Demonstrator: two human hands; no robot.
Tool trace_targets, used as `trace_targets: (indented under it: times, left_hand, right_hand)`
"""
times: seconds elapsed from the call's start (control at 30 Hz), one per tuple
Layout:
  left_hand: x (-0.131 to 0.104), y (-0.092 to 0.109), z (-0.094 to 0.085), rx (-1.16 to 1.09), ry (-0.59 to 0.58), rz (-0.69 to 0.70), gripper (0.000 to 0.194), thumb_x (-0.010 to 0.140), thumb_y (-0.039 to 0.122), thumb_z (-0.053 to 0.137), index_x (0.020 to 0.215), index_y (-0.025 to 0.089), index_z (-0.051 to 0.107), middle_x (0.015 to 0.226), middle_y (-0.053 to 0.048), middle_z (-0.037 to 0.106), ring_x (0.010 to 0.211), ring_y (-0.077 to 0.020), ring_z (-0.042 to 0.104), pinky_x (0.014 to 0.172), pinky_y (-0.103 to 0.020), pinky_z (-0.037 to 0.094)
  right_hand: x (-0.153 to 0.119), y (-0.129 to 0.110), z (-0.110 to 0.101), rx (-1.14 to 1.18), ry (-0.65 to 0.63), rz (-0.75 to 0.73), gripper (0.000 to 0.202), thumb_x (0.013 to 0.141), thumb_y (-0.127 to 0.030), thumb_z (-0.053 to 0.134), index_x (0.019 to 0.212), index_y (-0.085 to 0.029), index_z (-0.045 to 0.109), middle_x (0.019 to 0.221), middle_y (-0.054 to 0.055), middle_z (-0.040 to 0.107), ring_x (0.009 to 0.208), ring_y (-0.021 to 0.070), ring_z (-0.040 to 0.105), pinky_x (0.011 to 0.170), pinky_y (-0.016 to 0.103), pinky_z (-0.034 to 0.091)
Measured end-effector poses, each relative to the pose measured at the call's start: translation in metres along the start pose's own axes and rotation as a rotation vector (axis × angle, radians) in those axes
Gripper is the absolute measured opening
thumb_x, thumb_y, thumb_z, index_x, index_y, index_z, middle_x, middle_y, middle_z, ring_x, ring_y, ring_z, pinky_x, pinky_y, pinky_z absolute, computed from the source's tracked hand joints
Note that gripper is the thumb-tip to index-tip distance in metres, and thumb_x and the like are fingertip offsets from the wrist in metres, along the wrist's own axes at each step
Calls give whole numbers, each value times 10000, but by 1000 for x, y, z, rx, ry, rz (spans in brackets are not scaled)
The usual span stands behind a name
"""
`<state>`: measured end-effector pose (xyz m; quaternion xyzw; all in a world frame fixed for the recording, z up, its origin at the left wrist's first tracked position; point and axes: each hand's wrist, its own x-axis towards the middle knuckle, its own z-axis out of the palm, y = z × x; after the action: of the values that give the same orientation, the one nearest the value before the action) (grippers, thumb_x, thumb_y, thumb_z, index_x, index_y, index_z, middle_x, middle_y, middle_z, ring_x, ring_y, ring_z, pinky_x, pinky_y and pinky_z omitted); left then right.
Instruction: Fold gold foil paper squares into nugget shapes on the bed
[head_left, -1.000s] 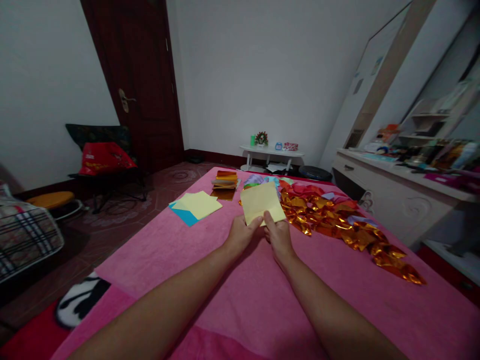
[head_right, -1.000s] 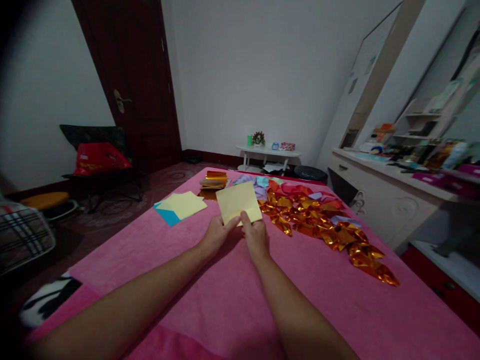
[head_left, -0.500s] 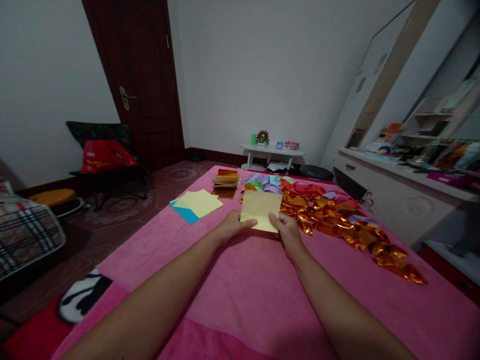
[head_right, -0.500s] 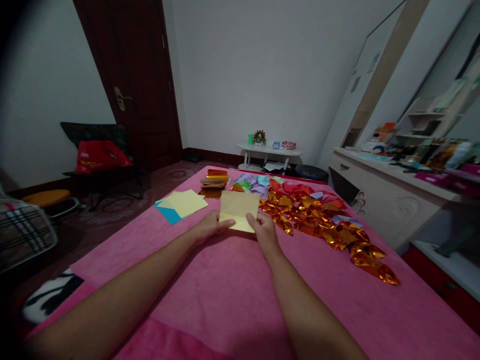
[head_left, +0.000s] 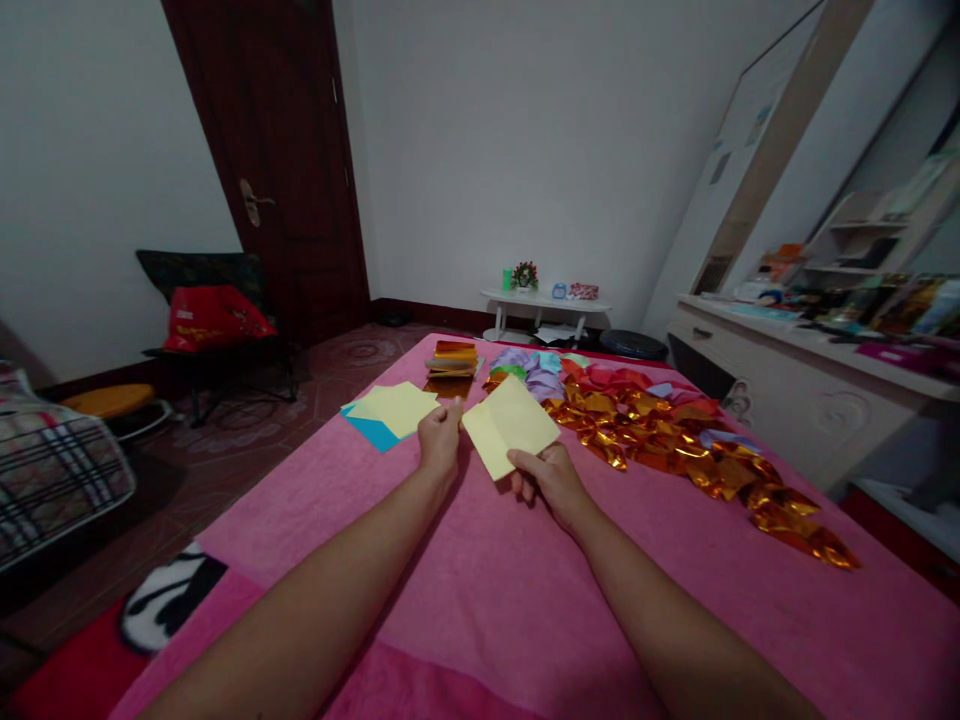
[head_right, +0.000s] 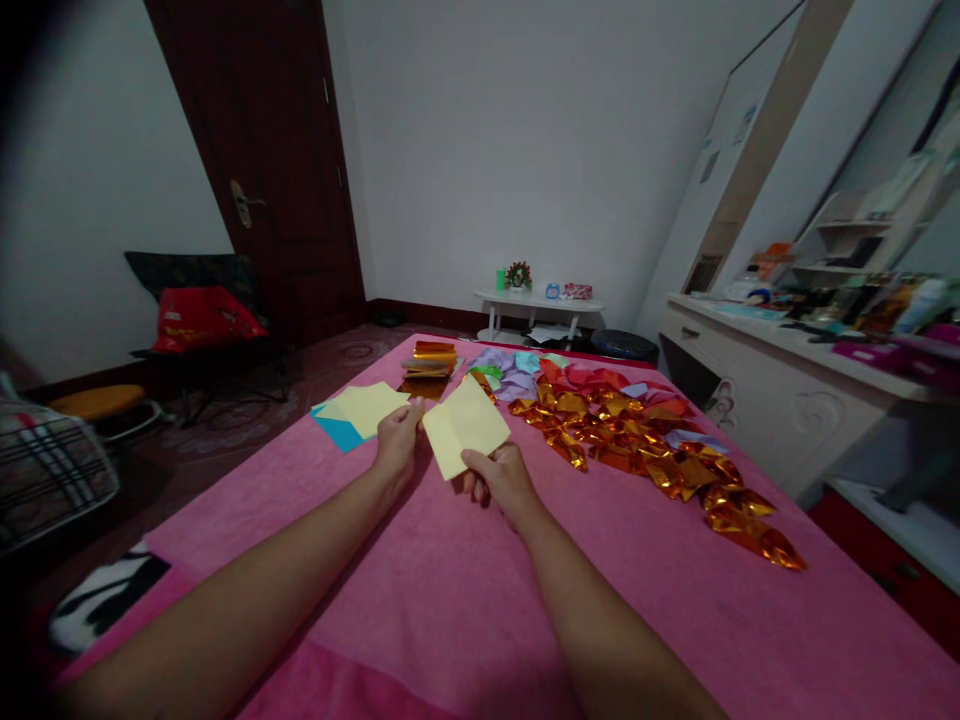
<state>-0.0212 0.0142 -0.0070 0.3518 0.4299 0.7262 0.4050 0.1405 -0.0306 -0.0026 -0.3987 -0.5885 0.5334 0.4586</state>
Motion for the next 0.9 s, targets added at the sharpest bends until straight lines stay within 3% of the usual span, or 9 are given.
trace_targets:
  times: [0.07, 0.13, 0.27, 0.37, 0.43, 0.5, 0.7, 0.77, 0.9]
  left_hand:
    - [3, 3, -2, -34, 28, -12, 441, 690, 552, 655, 621, 145, 503, 465, 79, 392, 382, -37, 315, 389, -174, 225]
    - [0, 7, -2, -65, -45, -35, 449, 704, 576, 637, 680, 143, 520, 497, 65, 442, 375, -33, 347, 379, -167, 233]
    - [-20, 9, 8, -40, -410, -140, 513, 603, 472, 780, 931, 131, 581, 628, 3, 601, 434, -67, 489, 414, -179, 330]
    - [-34, 9, 16, -103, -616, -198, 502, 587, 386, 814, 936, 79, 626, 765, -95, 675, 561, -132, 592, 520, -241, 434]
    - [-35, 8, 16, -161, -591, -234, 460, 592, 379, 809, 876, 53, 652, 806, -131, 689, 630, -167, 623, 601, -286, 469]
    - [-26, 6, 14, -184, -466, -247, 436, 561, 366, 824, 822, 58, 660, 773, -112, 691, 627, -162, 618, 615, -288, 469]
    - [13, 0, -4, -252, -70, -188, 384, 556, 393, 810, 645, 115, 560, 560, 36, 552, 433, -28, 432, 441, -168, 321]
    - [11, 3, -5, -263, -110, -205, 414, 614, 484, 754, 719, 124, 577, 601, 27, 562, 437, -35, 450, 426, -166, 314]
    - [-17, 8, 7, -85, -516, -216, 442, 645, 511, 738, 778, 108, 616, 604, -7, 579, 453, -69, 493, 454, -198, 351]
  right_hand:
    - [0, 0, 0, 18, 40, -3, 328, 730, -373, 630, 523, -119, 613, 423, 19, 585, 282, 69, 424, 286, 172, 305]
    - [0, 0, 0, 43, 112, -24, 333, 735, -381, 628, 522, -126, 609, 422, 16, 580, 286, 67, 421, 287, 172, 304]
    - [1, -3, -1, 53, 205, -81, 356, 751, -402, 619, 511, -140, 599, 408, 11, 560, 300, 69, 420, 301, 178, 306]
    - [0, -4, -2, 20, 183, -84, 376, 762, -407, 615, 495, -142, 595, 379, 3, 532, 300, 69, 414, 312, 180, 305]
    - [-2, -3, -3, -3, 159, -70, 384, 760, -404, 619, 481, -141, 591, 373, 0, 525, 291, 65, 399, 304, 181, 292]
    - [-3, -2, -4, -19, 122, -48, 360, 750, -388, 628, 492, -138, 599, 383, 0, 537, 283, 61, 381, 291, 181, 271]
    - [-4, 0, -3, -26, 64, -27, 330, 745, -359, 628, 509, -129, 609, 390, 6, 555, 272, 55, 372, 287, 175, 262]
    - [-3, -1, -3, 9, 145, -47, 338, 741, -367, 635, 503, -130, 602, 406, 12, 563, 289, 61, 403, 295, 175, 285]
    - [1, -3, -1, 63, 242, -103, 303, 738, -400, 647, 589, -138, 619, 469, 17, 599, 333, 80, 459, 321, 188, 344]
